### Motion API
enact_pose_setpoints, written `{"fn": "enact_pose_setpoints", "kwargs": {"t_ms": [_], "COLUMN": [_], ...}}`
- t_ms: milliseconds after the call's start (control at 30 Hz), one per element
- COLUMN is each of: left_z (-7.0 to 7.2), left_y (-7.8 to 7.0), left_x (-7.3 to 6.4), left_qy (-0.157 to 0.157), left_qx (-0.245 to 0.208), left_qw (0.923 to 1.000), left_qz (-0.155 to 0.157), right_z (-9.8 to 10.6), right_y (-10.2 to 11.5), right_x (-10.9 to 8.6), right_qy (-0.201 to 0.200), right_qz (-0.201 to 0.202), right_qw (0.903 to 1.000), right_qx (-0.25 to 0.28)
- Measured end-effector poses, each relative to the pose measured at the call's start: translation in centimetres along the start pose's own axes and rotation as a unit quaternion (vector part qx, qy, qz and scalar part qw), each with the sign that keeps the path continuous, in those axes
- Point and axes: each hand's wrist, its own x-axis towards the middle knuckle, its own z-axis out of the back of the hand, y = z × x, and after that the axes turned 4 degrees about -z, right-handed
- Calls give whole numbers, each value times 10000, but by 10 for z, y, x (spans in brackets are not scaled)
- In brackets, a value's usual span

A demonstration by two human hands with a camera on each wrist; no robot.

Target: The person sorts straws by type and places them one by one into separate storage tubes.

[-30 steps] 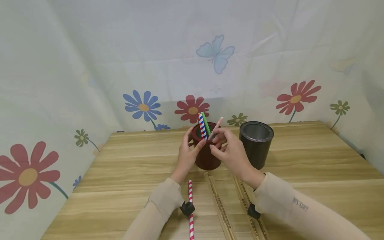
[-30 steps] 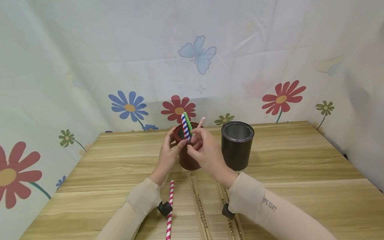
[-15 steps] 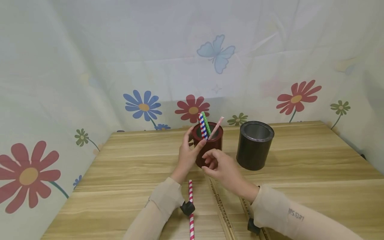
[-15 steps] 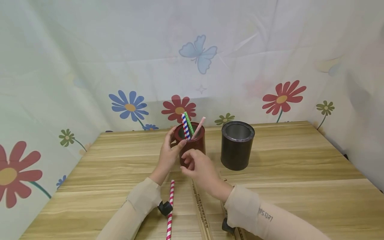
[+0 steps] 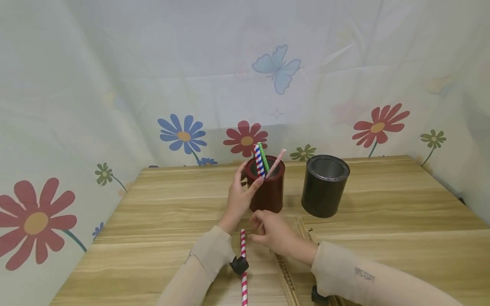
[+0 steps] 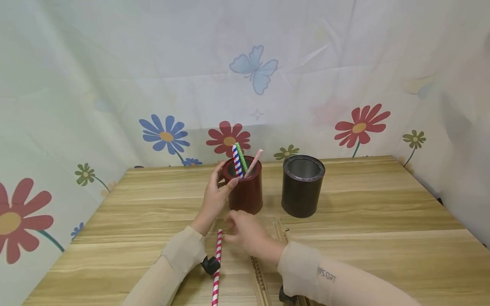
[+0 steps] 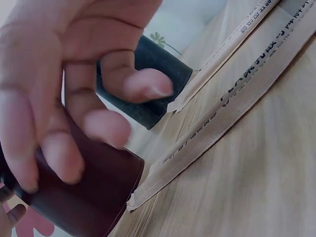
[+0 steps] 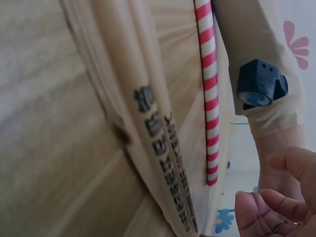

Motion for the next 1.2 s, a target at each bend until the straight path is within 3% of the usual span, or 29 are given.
{"fn": "enact_pose_setpoints", "kwargs": {"t_ms": [233, 300, 467, 533, 833, 1200], "left_z": [0, 2, 1, 0, 0, 0], "left_y": [-1, -10, -9, -1, -2, -1], "left_x": [1, 0, 0, 2, 1, 1], "left_qy": [38, 52, -21, -59, -97, -64], "left_qx": [-16, 8, 57, 62, 14, -14], "left_qw": [10000, 10000, 10000, 10000, 10000, 10000], "left_qz": [-17, -4, -38, -42, -16, 71], "right_z": [-11, -14, -21, -23, -31, -37], "right_y": [1, 1, 2, 3, 7, 9], "right_x": [3, 4, 7, 7, 12, 17], "right_qy": [206, 179, 203, 248, 302, 572], "right_qz": [-15, 10, -89, -195, -672, -777], "right_qw": [9988, 9985, 9979, 9973, 9898, 9820], "right_qx": [-445, -526, -614, -667, -1216, -1623]}}
